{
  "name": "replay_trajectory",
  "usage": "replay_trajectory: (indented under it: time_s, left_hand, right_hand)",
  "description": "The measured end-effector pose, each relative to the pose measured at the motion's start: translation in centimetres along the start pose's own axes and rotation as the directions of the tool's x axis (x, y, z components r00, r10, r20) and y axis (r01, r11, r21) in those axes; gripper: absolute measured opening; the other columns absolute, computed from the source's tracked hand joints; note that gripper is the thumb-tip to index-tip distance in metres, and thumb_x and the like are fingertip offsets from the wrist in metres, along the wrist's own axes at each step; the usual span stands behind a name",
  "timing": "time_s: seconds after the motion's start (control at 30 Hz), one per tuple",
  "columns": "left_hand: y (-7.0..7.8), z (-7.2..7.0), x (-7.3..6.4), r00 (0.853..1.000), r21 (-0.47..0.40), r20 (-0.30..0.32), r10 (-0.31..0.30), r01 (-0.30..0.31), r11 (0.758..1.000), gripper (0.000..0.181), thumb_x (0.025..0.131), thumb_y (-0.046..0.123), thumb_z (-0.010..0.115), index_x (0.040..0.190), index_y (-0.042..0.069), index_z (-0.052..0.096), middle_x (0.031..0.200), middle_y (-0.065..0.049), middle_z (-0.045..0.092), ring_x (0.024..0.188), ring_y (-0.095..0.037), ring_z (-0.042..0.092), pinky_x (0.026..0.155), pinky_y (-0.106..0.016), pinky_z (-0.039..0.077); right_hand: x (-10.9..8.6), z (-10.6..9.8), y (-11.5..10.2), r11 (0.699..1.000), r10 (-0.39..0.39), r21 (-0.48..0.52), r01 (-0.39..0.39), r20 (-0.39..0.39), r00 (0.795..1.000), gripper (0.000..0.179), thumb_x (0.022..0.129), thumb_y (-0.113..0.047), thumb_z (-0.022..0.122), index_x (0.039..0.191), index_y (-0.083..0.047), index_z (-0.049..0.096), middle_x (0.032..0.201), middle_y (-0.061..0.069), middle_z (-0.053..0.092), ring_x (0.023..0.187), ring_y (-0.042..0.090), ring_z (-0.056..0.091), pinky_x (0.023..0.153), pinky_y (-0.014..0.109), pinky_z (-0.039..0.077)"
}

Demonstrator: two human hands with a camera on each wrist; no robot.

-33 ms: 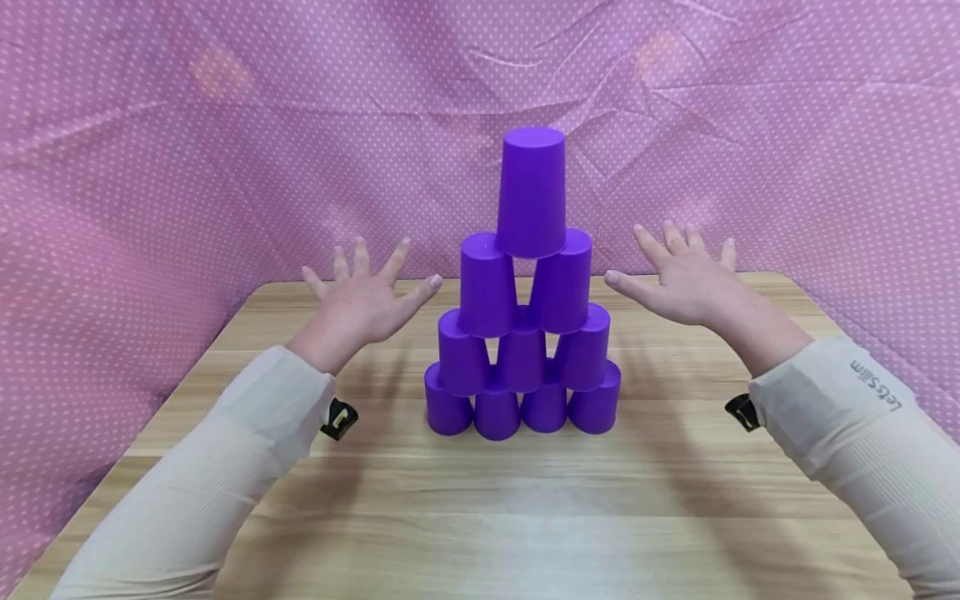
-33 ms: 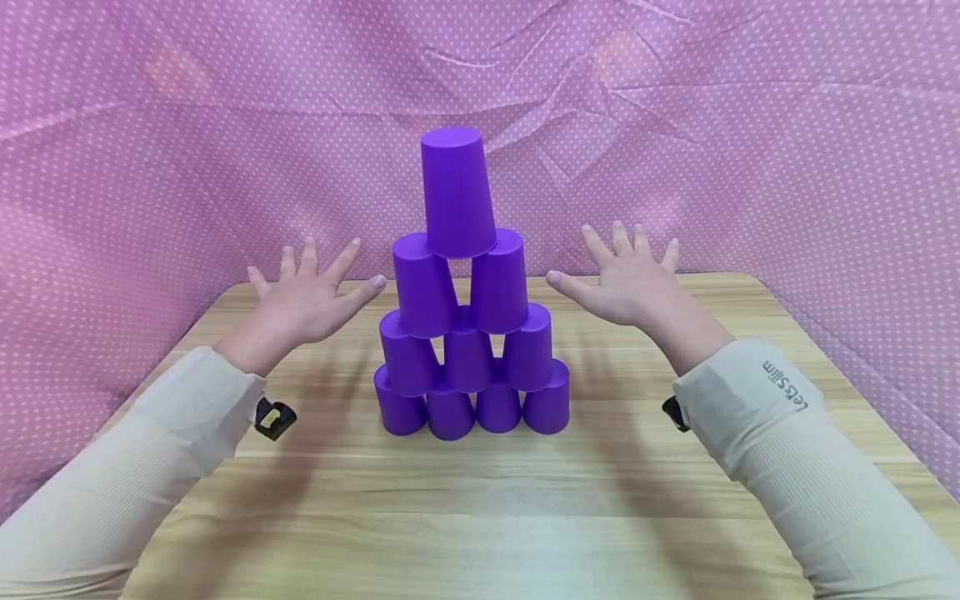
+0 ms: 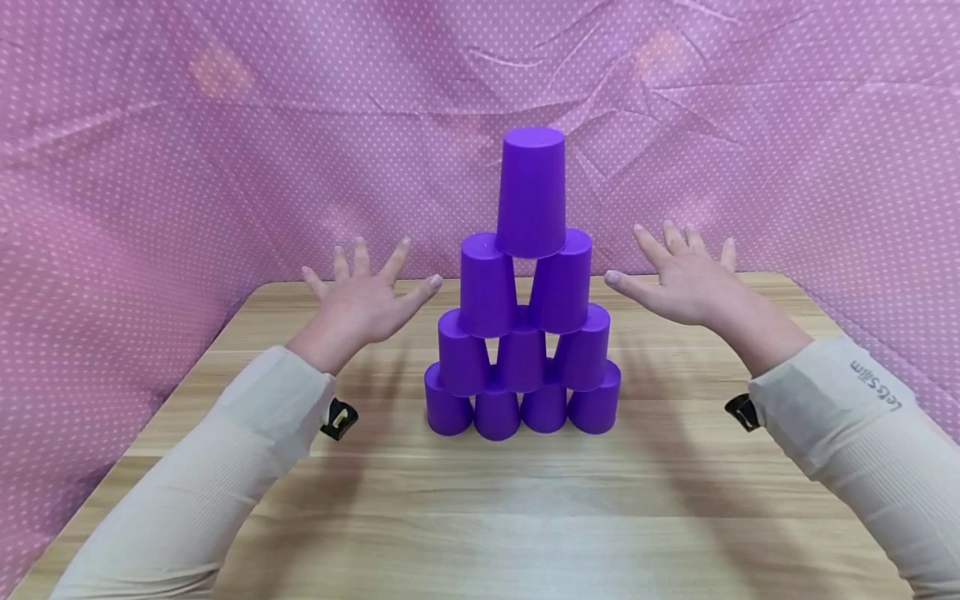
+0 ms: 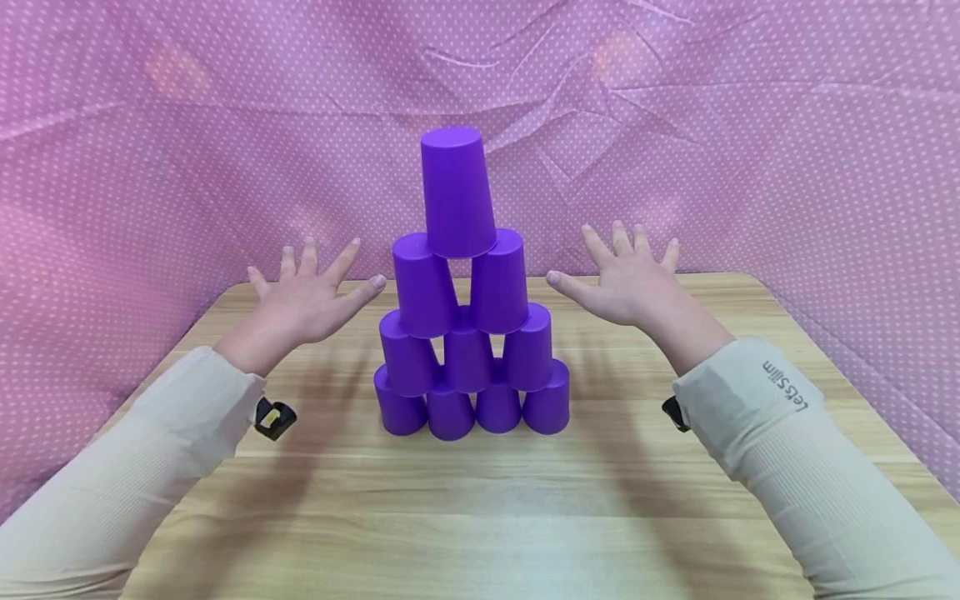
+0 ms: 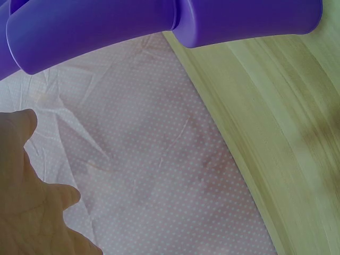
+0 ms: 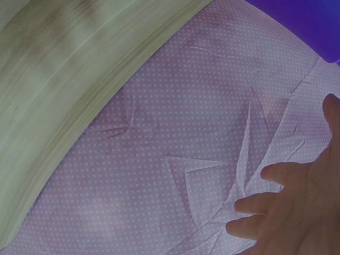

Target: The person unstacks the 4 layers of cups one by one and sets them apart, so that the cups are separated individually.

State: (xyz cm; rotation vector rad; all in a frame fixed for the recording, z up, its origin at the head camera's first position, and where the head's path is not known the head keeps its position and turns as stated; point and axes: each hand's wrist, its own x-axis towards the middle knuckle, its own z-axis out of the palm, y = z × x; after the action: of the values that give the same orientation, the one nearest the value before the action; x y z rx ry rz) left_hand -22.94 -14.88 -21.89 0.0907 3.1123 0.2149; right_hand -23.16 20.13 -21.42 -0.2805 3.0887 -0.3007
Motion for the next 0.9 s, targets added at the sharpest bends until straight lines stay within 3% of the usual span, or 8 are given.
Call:
replay_trajectory:
  time_s: [0.2,0.37,0.47,0.57,0.63,0.73,0.83,0.9]
  left_hand:
    - [-0.1,0.1,0.1,1.000,-0.005,-0.005,0.008,-0.008,1.000,0.086,0.079,0.082,0.011,0.148,0.032,-0.005,0.148,-0.031,-0.013,0.133,-0.051,-0.017,0.091,-0.078,-0.015]
    - [-0.2,0.2,0.2,0.999,-0.028,-0.027,0.017,-0.018,0.999,0.086,0.080,0.080,0.013,0.148,0.031,-0.003,0.148,-0.030,-0.013,0.133,-0.049,-0.018,0.092,-0.077,-0.016]
    - [-0.3,0.2,0.3,0.996,-0.083,-0.082,0.035,-0.041,0.996,0.083,0.084,0.076,0.019,0.149,0.029,0.000,0.150,-0.028,-0.011,0.135,-0.047,-0.016,0.096,-0.075,-0.015]
    - [-0.4,0.2,0.4,0.978,-0.190,-0.191,0.080,-0.116,0.975,0.076,0.088,0.069,0.026,0.149,0.029,0.003,0.153,-0.022,-0.004,0.139,-0.042,-0.006,0.101,-0.072,-0.011]
    - [-0.4,0.0,0.4,0.954,-0.280,-0.273,0.120,-0.198,0.939,0.071,0.091,0.062,0.031,0.149,0.030,0.005,0.155,-0.015,0.002,0.141,-0.036,0.000,0.105,-0.068,-0.010]
    - [-0.2,-0.3,0.4,0.899,-0.393,-0.400,0.177,-0.342,0.854,0.066,0.094,0.051,0.038,0.149,0.028,0.010,0.155,-0.004,0.011,0.142,-0.026,0.009,0.113,-0.058,0.000]
    - [0.3,-0.7,0.2,0.853,-0.474,-0.483,0.199,-0.446,0.759,0.063,0.094,0.044,0.043,0.149,0.026,0.016,0.154,0.002,0.019,0.141,-0.019,0.017,0.116,-0.046,0.014]
    - [0.7,-1.0,0.1,0.833,-0.528,-0.513,0.207,-0.497,0.689,0.062,0.094,0.040,0.046,0.148,0.024,0.021,0.152,0.000,0.024,0.139,-0.019,0.023,0.115,-0.040,0.020]
  right_hand:
    - [0.1,0.1,0.2,1.000,-0.005,-0.001,0.005,-0.013,1.000,0.093,0.084,-0.076,0.022,0.150,-0.013,0.001,0.150,0.029,-0.005,0.135,0.050,-0.009,0.096,0.075,-0.016]
    - [-0.1,0.0,0.7,0.997,-0.036,0.060,0.040,-0.065,0.997,0.091,0.087,-0.070,0.028,0.149,-0.008,0.005,0.149,0.032,0.001,0.137,0.048,-0.003,0.100,0.073,-0.010]
    - [-0.4,-0.2,1.0,0.988,-0.083,0.120,0.093,-0.091,0.992,0.087,0.090,-0.064,0.033,0.149,-0.006,0.007,0.150,0.030,0.005,0.137,0.047,0.003,0.106,0.068,0.001]
    - [-0.7,-0.4,1.2,0.973,-0.127,0.182,0.144,-0.105,0.986,0.081,0.092,-0.057,0.036,0.149,-0.007,0.008,0.152,0.025,0.010,0.137,0.046,0.012,0.109,0.063,0.011]
    - [-1.1,-0.5,1.1,0.959,-0.142,0.231,0.164,-0.107,0.984,0.076,0.093,-0.054,0.038,0.149,-0.012,0.008,0.153,0.019,0.013,0.135,0.045,0.020,0.110,0.061,0.015]
    - [-1.7,-0.3,1.1,0.925,-0.169,0.325,0.200,-0.119,0.978,0.069,0.095,-0.048,0.040,0.150,-0.017,0.012,0.152,0.016,0.020,0.132,0.045,0.029,0.108,0.060,0.022]
    - [-2.1,0.2,1.3,0.857,-0.216,0.449,0.253,-0.134,0.967,0.064,0.096,-0.039,0.045,0.149,-0.015,0.017,0.149,0.018,0.027,0.131,0.044,0.032,0.107,0.059,0.026]
    - [-2.3,0.7,1.5,0.800,-0.256,0.525,0.292,-0.141,0.956,0.064,0.096,-0.033,0.048,0.148,-0.012,0.018,0.147,0.021,0.029,0.132,0.043,0.030,0.106,0.059,0.027]
